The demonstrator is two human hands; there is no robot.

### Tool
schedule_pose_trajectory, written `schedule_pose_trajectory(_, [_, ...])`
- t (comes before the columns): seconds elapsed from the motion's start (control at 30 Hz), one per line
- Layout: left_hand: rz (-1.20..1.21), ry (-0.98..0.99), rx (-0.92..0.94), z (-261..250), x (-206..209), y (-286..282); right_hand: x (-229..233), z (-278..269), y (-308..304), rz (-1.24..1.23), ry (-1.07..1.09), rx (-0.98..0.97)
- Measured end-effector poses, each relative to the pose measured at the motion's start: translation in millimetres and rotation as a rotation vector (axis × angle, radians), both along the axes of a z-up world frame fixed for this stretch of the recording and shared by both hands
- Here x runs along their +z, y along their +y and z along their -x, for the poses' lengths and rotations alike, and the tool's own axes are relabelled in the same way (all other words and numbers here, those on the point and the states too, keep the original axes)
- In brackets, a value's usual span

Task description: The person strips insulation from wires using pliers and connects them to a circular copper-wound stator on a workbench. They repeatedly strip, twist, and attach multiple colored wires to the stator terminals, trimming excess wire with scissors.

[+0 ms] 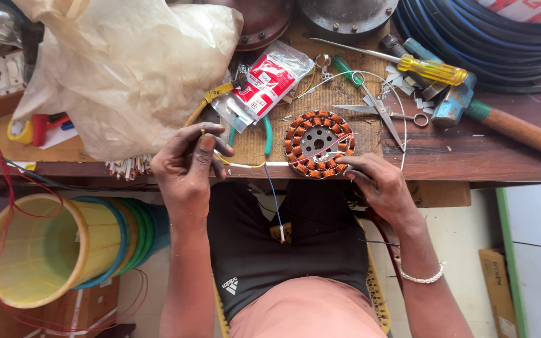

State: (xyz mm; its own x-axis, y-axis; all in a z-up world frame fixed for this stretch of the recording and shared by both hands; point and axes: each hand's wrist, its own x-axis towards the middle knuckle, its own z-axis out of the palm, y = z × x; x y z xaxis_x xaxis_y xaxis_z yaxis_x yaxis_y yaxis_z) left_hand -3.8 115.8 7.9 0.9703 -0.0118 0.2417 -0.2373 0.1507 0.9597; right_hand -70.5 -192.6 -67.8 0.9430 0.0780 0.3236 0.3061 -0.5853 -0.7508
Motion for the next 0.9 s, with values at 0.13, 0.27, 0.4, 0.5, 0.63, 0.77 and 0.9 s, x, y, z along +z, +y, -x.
schedule_pose_trajectory(0.13, [-0.043,-0.004,-0.072,-0.5,0.0,-3.7,15.8,-9.9,8.7,0.003,0.044,-0.064])
schedule_pose_trajectory(0.27, [-0.093,-0.014,-0.074,6.4,7.9,-0.1,30.0,-28.1,23.3,0.300,0.018,-0.040])
schedule_pose_trajectory(0.4, [-0.109,-0.073,-0.085,12.6,16.2,3.6,31.6,-31.6,33.6,0.435,-0.111,-0.072])
schedule_pose_trajectory(0.5, [-0.134,-0.072,-0.102,13.4,17.0,2.8,21.4,-27.0,24.6,0.345,-0.164,-0.113])
schedule_pose_trajectory(0.63, [-0.120,-0.033,-0.142,13.7,12.4,-4.1,5.8,-17.8,5.9,0.054,-0.037,-0.168])
schedule_pose_trajectory(0.77, [-0.124,-0.033,-0.170,14.7,12.4,-12.8,-0.3,-17.6,2.9,0.017,-0.089,-0.179])
schedule_pose_trajectory(0.9, [-0.147,-0.047,-0.148,21.1,13.0,-8.9,-1.8,-24.2,6.3,0.066,-0.149,-0.195])
